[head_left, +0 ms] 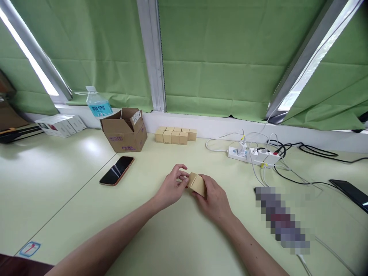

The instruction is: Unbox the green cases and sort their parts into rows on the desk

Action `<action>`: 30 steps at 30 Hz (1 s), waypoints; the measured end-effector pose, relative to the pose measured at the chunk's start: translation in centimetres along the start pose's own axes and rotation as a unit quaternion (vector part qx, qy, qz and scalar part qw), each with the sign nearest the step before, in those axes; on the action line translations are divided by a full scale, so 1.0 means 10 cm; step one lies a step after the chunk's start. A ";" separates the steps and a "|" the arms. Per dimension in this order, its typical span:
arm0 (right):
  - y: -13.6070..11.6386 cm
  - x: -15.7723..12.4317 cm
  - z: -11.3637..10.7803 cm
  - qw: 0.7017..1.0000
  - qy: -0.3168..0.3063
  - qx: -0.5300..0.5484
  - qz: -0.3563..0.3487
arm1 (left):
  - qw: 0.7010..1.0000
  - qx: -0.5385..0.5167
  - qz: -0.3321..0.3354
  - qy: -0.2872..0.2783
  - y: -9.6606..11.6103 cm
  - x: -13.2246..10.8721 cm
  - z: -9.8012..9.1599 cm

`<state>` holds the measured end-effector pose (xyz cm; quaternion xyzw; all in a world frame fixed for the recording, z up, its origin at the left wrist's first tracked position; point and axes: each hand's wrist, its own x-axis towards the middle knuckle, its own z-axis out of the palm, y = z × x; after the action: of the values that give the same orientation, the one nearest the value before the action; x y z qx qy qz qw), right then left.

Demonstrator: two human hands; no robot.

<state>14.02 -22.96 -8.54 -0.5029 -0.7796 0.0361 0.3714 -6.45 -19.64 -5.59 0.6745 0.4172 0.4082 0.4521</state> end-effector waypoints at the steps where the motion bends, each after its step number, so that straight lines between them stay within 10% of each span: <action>1: 0.00 0.00 -0.01 1.000 -0.001 0.002 -0.001 | 1.000 0.012 0.007 -0.001 0.01 -0.01 -0.01; 15: -0.03 -0.02 -0.03 0.998 0.006 -0.031 -0.060 | 0.974 0.213 0.066 -0.047 0.16 -0.12 -0.01; 30: -0.02 0.02 -0.04 0.983 0.056 0.152 0.085 | 0.921 0.292 0.252 0.057 0.00 -0.03 -0.10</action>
<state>14.05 -23.01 -8.07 -0.5061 -0.6977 0.1569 0.4822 -7.45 -19.63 -5.34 0.8352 0.3593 0.4060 0.0927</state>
